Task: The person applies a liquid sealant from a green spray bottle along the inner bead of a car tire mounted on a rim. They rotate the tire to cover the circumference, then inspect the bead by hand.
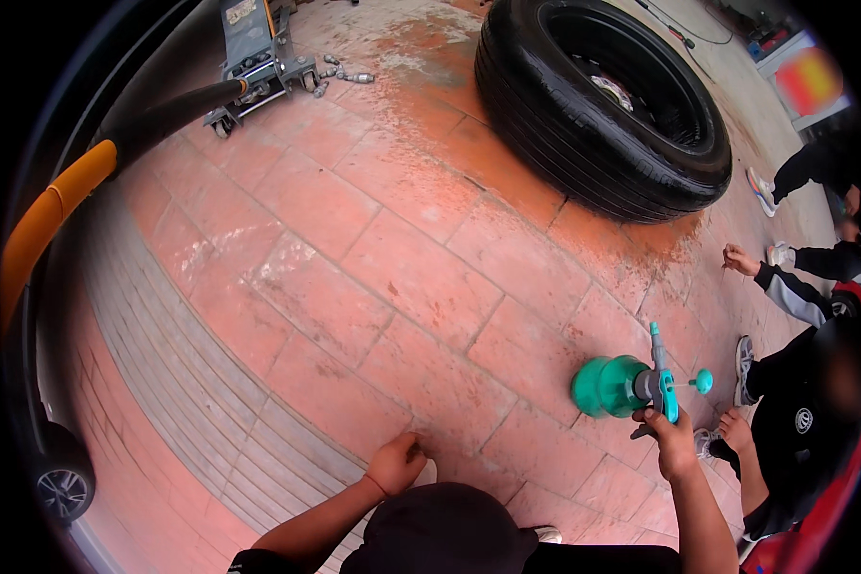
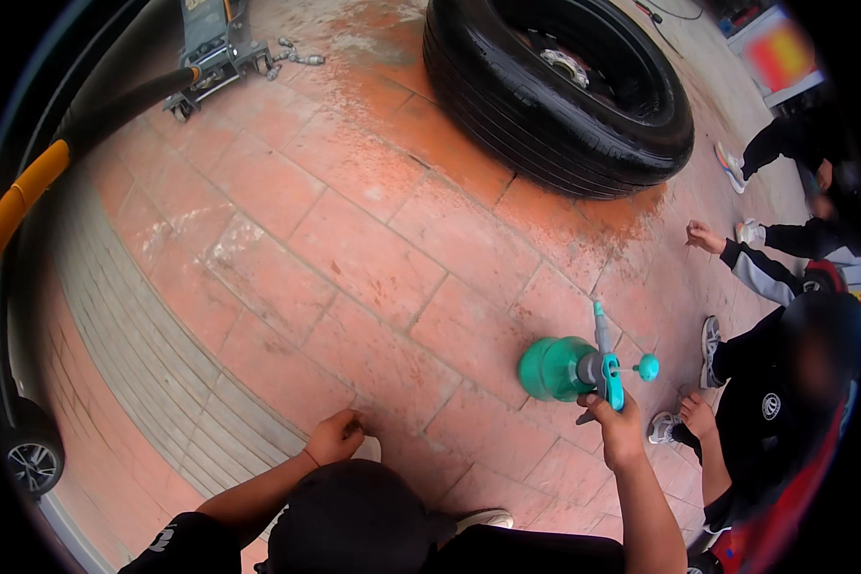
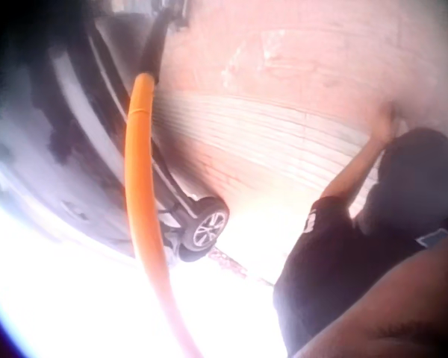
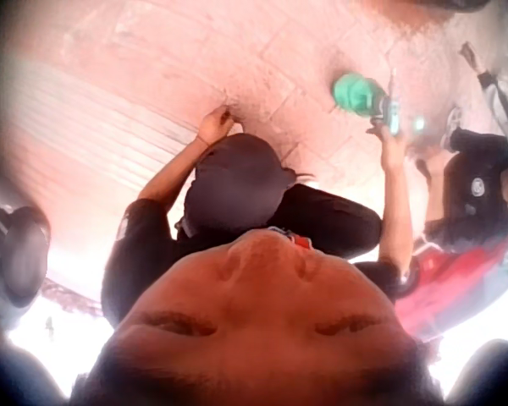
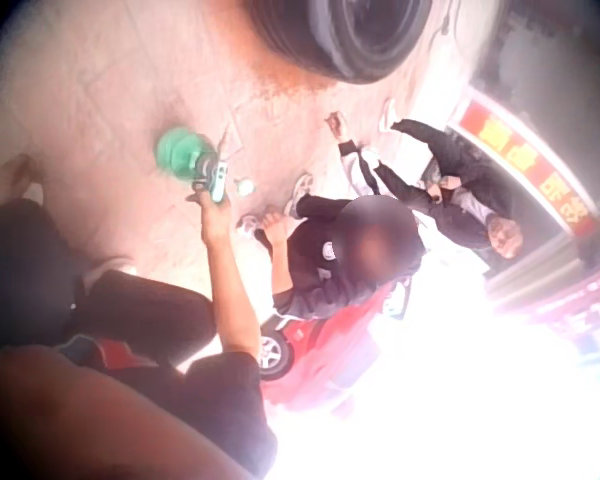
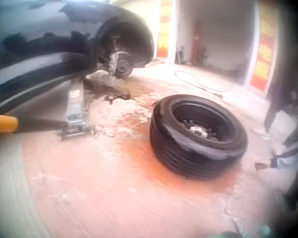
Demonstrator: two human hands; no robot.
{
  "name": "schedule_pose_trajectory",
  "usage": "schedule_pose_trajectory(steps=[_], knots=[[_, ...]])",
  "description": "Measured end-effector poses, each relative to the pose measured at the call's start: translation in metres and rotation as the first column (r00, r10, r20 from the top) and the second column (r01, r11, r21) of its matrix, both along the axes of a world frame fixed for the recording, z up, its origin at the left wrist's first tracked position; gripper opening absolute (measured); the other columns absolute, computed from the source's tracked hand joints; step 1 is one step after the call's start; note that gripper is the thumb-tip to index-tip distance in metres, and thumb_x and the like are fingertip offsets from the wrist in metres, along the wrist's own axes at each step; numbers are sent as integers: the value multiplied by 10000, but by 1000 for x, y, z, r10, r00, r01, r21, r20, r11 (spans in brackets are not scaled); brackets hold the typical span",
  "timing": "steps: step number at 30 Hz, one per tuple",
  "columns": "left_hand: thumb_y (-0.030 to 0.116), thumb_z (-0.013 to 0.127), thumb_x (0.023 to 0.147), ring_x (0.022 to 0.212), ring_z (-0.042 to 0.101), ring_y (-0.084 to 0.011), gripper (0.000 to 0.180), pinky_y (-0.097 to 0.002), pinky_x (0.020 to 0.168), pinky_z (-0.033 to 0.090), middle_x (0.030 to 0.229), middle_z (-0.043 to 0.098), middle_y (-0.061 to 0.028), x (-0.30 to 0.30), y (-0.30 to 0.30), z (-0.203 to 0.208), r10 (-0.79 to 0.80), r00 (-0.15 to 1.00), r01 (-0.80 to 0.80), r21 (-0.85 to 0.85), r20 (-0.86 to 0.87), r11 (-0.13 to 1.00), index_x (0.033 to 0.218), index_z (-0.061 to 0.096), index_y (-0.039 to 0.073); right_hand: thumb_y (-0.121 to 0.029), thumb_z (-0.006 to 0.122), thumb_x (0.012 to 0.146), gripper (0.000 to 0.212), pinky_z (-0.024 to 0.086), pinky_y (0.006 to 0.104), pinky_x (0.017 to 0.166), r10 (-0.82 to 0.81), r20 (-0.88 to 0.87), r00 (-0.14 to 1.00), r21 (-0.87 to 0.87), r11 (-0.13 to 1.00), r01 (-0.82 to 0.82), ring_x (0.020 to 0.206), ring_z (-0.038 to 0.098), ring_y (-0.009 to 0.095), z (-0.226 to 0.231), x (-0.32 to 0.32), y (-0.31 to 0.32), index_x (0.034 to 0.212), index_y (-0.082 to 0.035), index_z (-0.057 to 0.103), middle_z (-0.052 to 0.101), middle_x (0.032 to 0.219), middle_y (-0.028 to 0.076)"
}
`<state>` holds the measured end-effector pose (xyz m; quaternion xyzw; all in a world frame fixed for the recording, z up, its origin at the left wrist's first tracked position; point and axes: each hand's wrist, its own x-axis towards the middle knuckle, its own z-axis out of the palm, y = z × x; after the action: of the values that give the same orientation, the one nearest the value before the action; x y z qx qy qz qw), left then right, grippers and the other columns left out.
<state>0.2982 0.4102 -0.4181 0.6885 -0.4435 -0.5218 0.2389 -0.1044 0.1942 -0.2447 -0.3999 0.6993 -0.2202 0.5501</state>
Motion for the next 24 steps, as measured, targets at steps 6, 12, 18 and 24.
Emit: schedule_pose_trajectory(steps=[6,12,18,24], knots=[[173,648,890,782,681,-314,269,-409,712,545,892,689,-151,-8,-30,12,95,991,-100,-47,-91,994,1125,640,43,-125,729,895,379,545,366,876,175,-134,975,178,973,-150,985,693,229,11,-46,23,1205,68,626,719,1089,124],[156,648,891,749,669,-272,283,-381,713,550,900,684,-122,-38,-40,21,130,969,-136,-16,-209,991,1154,641,51,-120,734,898,420,521,360,957,277,-138,951,201,948,-247,1049,683,226,17,-44,24,1242,88,616,735,1092,146],[121,648,895,691,640,-211,261,-350,660,538,866,669,-100,-59,-53,14,37,972,-73,-152,-231,986,1146,637,51,-109,718,915,426,509,375,1003,297,-173,939,197,945,-263,1098,683,246,22,-38,29,1265,100,595,732,1131,165],[125,662,874,677,632,-221,275,-356,637,529,848,654,-104,-57,-57,24,25,972,-55,-120,-234,991,1136,630,50,-77,721,928,390,519,383,992,294,-172,940,222,941,-254,1095,689,252,22,-35,26,1250,96,587,717,1142,158]])
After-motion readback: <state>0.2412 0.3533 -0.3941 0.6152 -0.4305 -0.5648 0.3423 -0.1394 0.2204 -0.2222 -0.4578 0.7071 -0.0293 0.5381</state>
